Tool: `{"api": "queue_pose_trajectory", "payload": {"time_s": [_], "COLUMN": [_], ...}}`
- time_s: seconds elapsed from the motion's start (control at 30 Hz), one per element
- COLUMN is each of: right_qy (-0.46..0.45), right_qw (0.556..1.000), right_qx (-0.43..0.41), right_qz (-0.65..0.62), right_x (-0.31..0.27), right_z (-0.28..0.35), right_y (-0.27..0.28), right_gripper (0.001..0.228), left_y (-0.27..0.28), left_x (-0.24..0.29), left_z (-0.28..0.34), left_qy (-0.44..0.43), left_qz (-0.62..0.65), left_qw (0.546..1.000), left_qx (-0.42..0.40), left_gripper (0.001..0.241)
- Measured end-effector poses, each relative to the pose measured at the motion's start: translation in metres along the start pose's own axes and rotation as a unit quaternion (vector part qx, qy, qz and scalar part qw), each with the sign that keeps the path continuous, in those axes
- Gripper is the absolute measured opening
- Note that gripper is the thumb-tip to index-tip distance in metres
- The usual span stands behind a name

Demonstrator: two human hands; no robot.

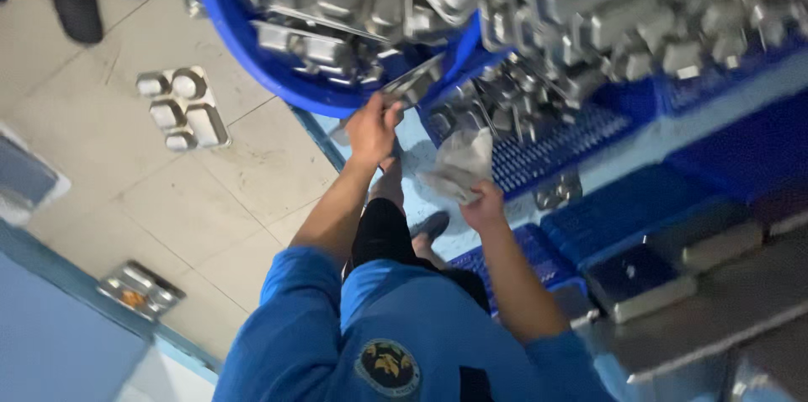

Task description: The person wipes multiple stainless steel compartmentalized trays with a white cloth. They pick each tray from a blue basket, wipe the surface, and place it onto a stack on the counter.

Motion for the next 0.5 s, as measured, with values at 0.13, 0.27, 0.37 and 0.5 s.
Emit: {"api": "queue_pose_trajectory", "payload": {"time_s": [0.13,0.27,0.37,0.5], "right_qy": [0.104,0.458,0.567,0.624], "right_qw": [0.994,0.821,0.566,0.478], "right_qx": [-0.024,0.071,0.007,-0.019], "right_qz": [0.007,0.333,0.598,0.618], "right_x": [-0.002,-0.028,0.004,0.012], "right_z": [-0.027,-0.004,0.061,0.137], "right_y": [-0.024,-0.092,-0.171,-0.228], "right_gripper": [0.043,0.046,0.064,0.078], "left_y": [0.011,0.004,-0.001,0.012], "left_x": [0.018,0.046,0.078,0.130], "left_z": [0.040,0.047,0.050,0.071], "left_qy": [0.071,0.087,0.106,0.082], "left_qz": [0.209,0.423,0.537,0.597], "left_qw": [0.975,0.902,0.836,0.797], "left_qx": [-0.002,-0.028,-0.031,-0.047], "left_gripper": [0.025,0.027,0.026,0.027]}}
Point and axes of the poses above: each hand's wrist, its own z-axis away from the middle knuckle, its own y-axis out of the back of the hand, x = y × z, the point moved 5 cm from there along -z, towards the middle knuckle
